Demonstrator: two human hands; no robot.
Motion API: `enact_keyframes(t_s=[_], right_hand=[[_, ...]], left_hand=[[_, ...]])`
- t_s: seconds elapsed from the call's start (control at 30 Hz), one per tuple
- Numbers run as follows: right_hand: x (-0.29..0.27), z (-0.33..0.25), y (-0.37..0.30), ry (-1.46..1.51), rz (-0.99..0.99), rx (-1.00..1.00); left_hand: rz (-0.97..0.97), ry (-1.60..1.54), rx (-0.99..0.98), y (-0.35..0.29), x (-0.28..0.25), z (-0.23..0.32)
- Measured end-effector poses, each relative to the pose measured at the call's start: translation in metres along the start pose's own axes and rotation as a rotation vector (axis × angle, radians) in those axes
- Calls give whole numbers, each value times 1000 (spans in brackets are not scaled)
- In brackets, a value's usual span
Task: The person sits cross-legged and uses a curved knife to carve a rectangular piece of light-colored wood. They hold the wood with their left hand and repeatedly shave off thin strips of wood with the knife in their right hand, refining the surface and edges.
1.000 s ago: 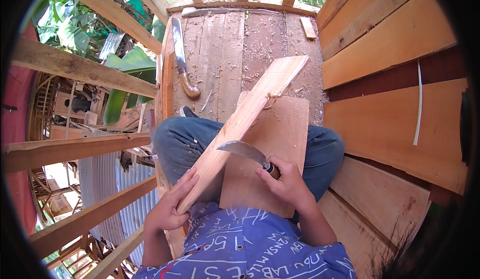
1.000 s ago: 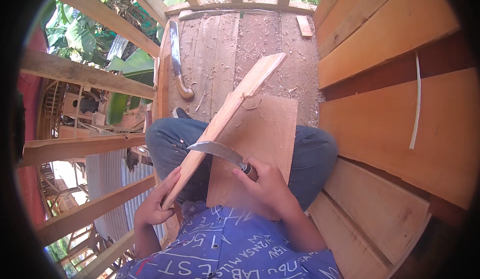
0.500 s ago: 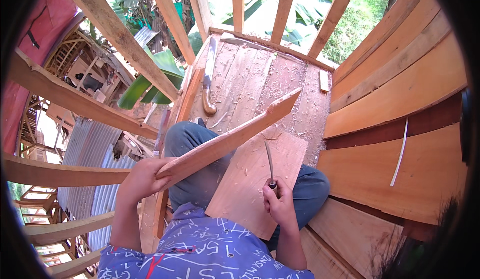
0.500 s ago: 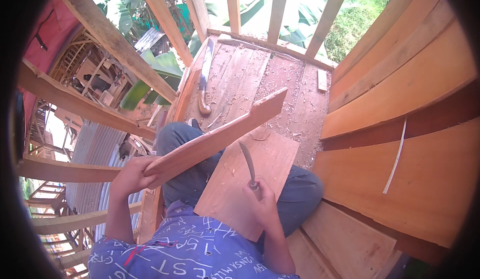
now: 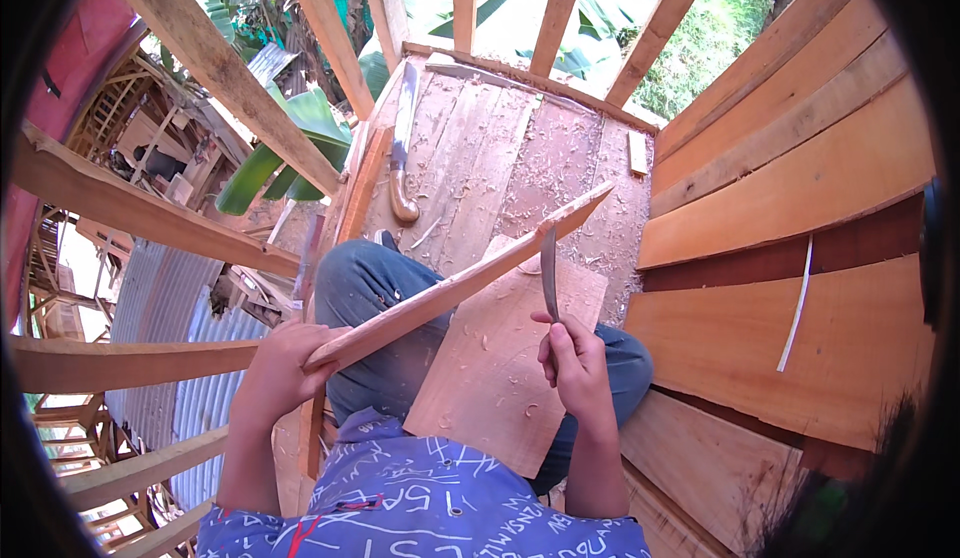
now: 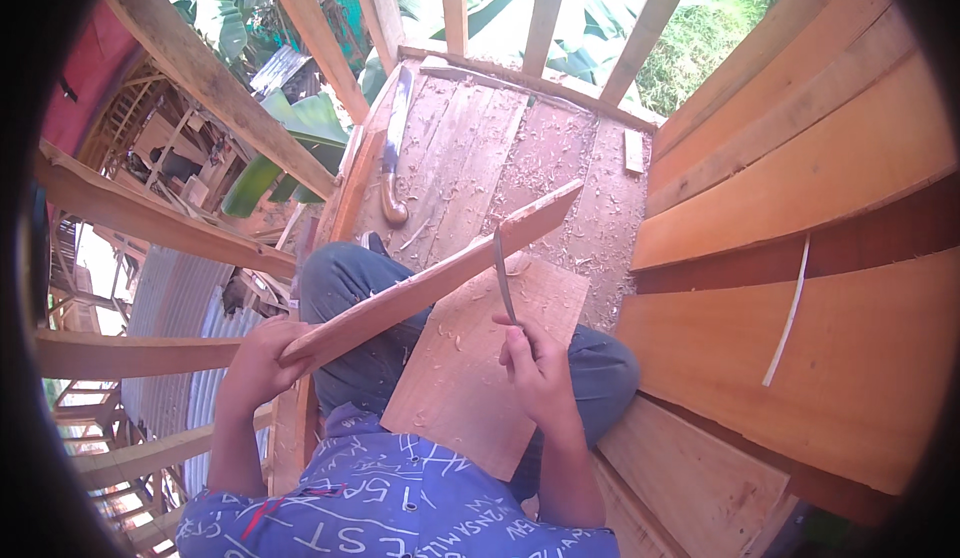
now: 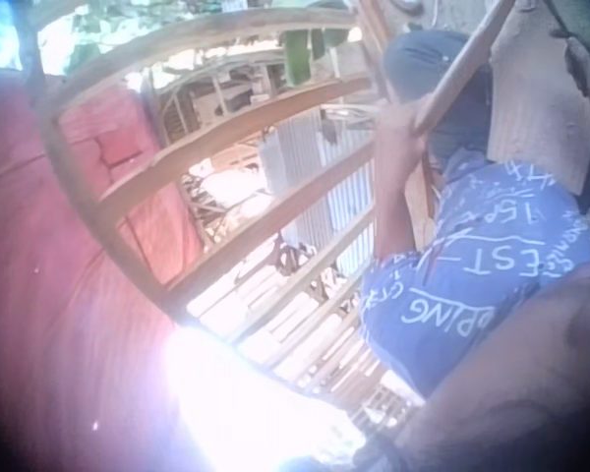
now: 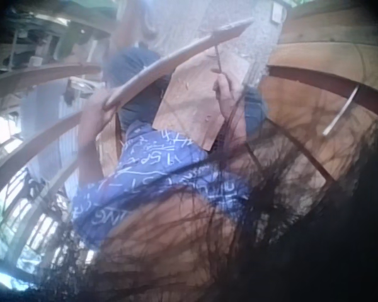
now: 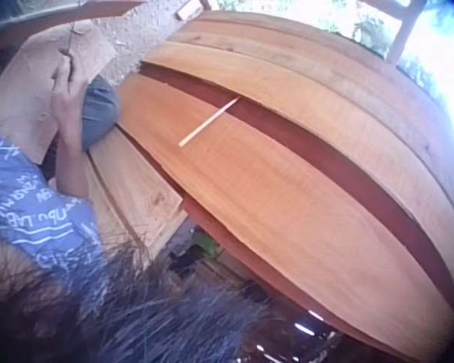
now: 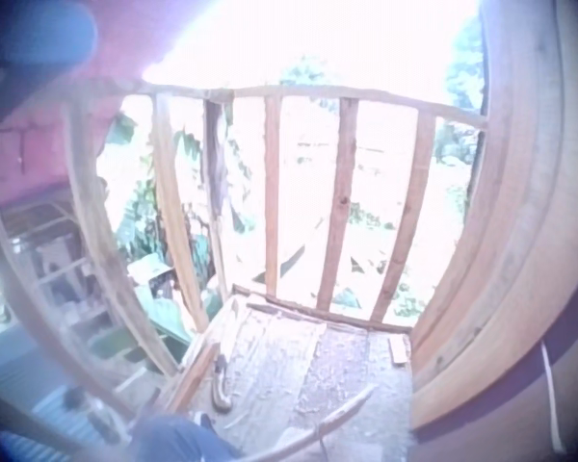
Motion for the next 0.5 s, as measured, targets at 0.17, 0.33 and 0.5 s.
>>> enact_keyframes(t_s=[0.17,0.33,0.5], right_hand=[[-13,-29,2,-396,162,-130],[-24,-6,2,-140,165,86],[-27,0,-5,3,231,144]], left_hand=[[71,29,2,-7,9,4],[61,18,-58,-10,12,5],[76,51,-30,-9,17,12]])
Point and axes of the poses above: each hand's wrist, its own y-axis towards the middle knuckle, its own x-axis out of the palm, z = x × y, the point moved 9 cm from there along y, towards the middle knuckle, and after that the axes turned 10 degrees about -z, right-handed, at the moved point
